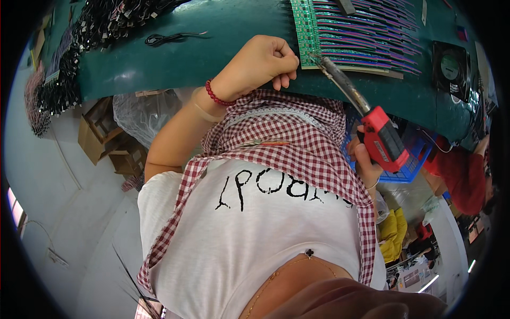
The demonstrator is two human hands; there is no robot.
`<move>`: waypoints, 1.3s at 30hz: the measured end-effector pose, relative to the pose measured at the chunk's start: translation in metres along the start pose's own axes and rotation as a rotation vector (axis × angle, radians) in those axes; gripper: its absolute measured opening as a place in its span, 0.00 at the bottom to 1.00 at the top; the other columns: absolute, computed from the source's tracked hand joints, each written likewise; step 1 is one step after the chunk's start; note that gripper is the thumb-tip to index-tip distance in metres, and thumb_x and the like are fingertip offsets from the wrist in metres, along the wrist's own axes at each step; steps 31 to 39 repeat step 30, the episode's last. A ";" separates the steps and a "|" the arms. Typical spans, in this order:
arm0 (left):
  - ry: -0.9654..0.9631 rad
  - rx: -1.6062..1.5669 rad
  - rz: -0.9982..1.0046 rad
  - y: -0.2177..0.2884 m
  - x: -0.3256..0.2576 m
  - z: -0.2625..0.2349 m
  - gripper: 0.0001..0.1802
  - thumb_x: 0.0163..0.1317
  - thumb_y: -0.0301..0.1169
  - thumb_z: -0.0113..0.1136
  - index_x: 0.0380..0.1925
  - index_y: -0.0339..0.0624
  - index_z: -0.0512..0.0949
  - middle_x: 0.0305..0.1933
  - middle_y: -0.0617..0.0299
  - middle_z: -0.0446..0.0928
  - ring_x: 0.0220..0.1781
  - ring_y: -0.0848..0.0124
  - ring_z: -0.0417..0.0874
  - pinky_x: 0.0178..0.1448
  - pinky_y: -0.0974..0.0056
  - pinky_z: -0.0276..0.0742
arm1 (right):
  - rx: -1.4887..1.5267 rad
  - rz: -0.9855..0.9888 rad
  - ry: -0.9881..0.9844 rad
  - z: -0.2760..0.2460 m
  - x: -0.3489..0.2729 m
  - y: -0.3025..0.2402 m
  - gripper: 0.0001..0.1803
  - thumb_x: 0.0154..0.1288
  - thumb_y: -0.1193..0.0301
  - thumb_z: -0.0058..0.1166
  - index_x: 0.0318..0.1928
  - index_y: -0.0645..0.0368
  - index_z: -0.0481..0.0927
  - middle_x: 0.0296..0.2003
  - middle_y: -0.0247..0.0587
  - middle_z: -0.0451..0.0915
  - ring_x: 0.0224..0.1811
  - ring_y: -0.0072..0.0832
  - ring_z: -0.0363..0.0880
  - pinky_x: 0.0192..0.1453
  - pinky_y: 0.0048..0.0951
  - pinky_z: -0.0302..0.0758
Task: The person solders electronic components and wires onto circuit boards using a handheld soldering tool, positioning each component on the boards by hand.
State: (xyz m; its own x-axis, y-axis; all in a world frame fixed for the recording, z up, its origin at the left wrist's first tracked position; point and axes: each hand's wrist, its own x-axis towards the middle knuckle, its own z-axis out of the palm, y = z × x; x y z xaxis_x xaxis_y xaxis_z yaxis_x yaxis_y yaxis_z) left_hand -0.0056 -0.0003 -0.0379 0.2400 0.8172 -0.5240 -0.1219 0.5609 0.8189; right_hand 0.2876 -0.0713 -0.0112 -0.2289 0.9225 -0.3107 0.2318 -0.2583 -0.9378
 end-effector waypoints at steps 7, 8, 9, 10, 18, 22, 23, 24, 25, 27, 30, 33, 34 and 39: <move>-0.015 0.073 -0.023 0.004 0.003 -0.001 0.08 0.56 0.27 0.55 0.22 0.34 0.72 0.20 0.60 0.75 0.17 0.80 0.73 0.18 0.77 0.65 | 0.003 0.045 0.089 -0.009 -0.009 0.023 0.17 0.51 0.80 0.61 0.44 0.65 0.76 0.35 0.36 0.79 0.35 0.21 0.76 0.41 0.24 0.73; -0.024 0.083 -0.018 0.004 0.003 -0.002 0.08 0.55 0.27 0.55 0.22 0.35 0.72 0.20 0.60 0.75 0.17 0.80 0.73 0.18 0.77 0.65 | -0.013 0.043 0.080 -0.009 -0.009 0.023 0.17 0.51 0.79 0.61 0.44 0.65 0.77 0.35 0.36 0.79 0.35 0.21 0.76 0.41 0.24 0.73; -0.022 0.083 -0.018 0.004 0.004 -0.002 0.08 0.55 0.27 0.55 0.22 0.35 0.72 0.20 0.60 0.75 0.17 0.80 0.73 0.18 0.77 0.65 | -0.013 0.043 0.079 -0.008 -0.008 0.023 0.17 0.51 0.79 0.61 0.44 0.65 0.77 0.35 0.36 0.79 0.35 0.21 0.76 0.41 0.24 0.73; -0.030 0.089 -0.012 0.004 0.004 -0.002 0.08 0.55 0.27 0.55 0.22 0.35 0.72 0.20 0.60 0.75 0.17 0.80 0.73 0.18 0.77 0.65 | -0.081 0.025 0.059 -0.006 -0.008 0.020 0.16 0.55 0.77 0.57 0.45 0.66 0.73 0.30 0.37 0.76 0.30 0.22 0.72 0.36 0.24 0.69; -0.023 0.095 -0.024 0.003 0.005 -0.002 0.07 0.55 0.27 0.55 0.22 0.36 0.72 0.20 0.61 0.75 0.17 0.80 0.73 0.19 0.77 0.65 | -0.191 0.048 -0.051 -0.014 -0.010 0.022 0.05 0.58 0.77 0.51 0.35 0.65 0.71 0.23 0.36 0.71 0.26 0.22 0.68 0.32 0.23 0.65; -0.009 0.106 -0.020 0.002 0.004 -0.001 0.07 0.55 0.27 0.55 0.22 0.36 0.72 0.20 0.61 0.75 0.17 0.80 0.73 0.19 0.77 0.66 | -0.094 0.029 0.005 -0.009 -0.011 0.016 0.14 0.53 0.80 0.59 0.43 0.64 0.77 0.31 0.32 0.77 0.33 0.20 0.75 0.39 0.23 0.72; -0.011 0.104 -0.020 0.002 0.004 -0.001 0.07 0.55 0.27 0.55 0.22 0.36 0.72 0.20 0.61 0.75 0.17 0.80 0.73 0.19 0.77 0.66 | -0.125 -0.012 0.050 -0.006 -0.011 0.011 0.13 0.53 0.80 0.58 0.42 0.64 0.77 0.31 0.32 0.77 0.33 0.20 0.74 0.38 0.23 0.72; -0.012 0.103 -0.019 0.002 0.005 -0.001 0.07 0.55 0.27 0.55 0.22 0.36 0.72 0.20 0.61 0.75 0.17 0.80 0.73 0.19 0.77 0.66 | -0.126 -0.012 0.051 -0.006 -0.011 0.009 0.13 0.53 0.80 0.58 0.42 0.64 0.77 0.31 0.32 0.77 0.33 0.20 0.74 0.38 0.23 0.72; -0.016 0.103 -0.017 0.003 0.005 -0.001 0.07 0.55 0.27 0.55 0.22 0.36 0.72 0.20 0.61 0.75 0.17 0.80 0.73 0.19 0.77 0.66 | -0.062 0.025 0.061 -0.006 -0.012 0.007 0.13 0.54 0.80 0.58 0.42 0.64 0.76 0.31 0.33 0.77 0.32 0.20 0.74 0.38 0.23 0.72; -0.018 0.103 -0.014 0.003 0.004 -0.001 0.07 0.55 0.28 0.55 0.22 0.36 0.72 0.20 0.61 0.75 0.17 0.80 0.73 0.19 0.77 0.66 | 0.002 0.060 0.069 -0.006 -0.011 0.006 0.13 0.54 0.81 0.57 0.42 0.64 0.76 0.31 0.33 0.77 0.32 0.20 0.74 0.37 0.22 0.72; -0.012 0.121 -0.012 0.003 0.005 -0.002 0.07 0.55 0.28 0.55 0.21 0.36 0.72 0.20 0.61 0.75 0.17 0.80 0.73 0.19 0.77 0.66 | 0.028 0.028 -0.001 -0.007 -0.009 0.007 0.14 0.56 0.80 0.56 0.45 0.64 0.76 0.31 0.34 0.78 0.32 0.21 0.75 0.37 0.22 0.73; -0.012 0.121 -0.012 0.003 0.005 -0.002 0.07 0.55 0.28 0.55 0.21 0.36 0.72 0.20 0.61 0.75 0.17 0.80 0.73 0.19 0.77 0.66 | 0.028 0.028 -0.001 -0.007 -0.009 0.007 0.14 0.56 0.80 0.56 0.45 0.64 0.76 0.31 0.34 0.78 0.32 0.21 0.75 0.37 0.22 0.73; -0.012 0.121 -0.012 0.003 0.005 -0.002 0.07 0.55 0.28 0.55 0.21 0.36 0.72 0.20 0.61 0.75 0.17 0.80 0.73 0.19 0.77 0.66 | 0.028 0.028 -0.001 -0.007 -0.009 0.007 0.14 0.56 0.80 0.56 0.45 0.64 0.76 0.31 0.34 0.78 0.32 0.21 0.75 0.37 0.22 0.73; -0.012 0.121 -0.012 0.003 0.005 -0.002 0.07 0.55 0.28 0.55 0.21 0.36 0.72 0.20 0.61 0.75 0.17 0.80 0.73 0.19 0.77 0.66 | 0.028 0.028 -0.001 -0.007 -0.009 0.007 0.14 0.56 0.80 0.56 0.45 0.64 0.76 0.31 0.34 0.78 0.32 0.21 0.75 0.37 0.22 0.73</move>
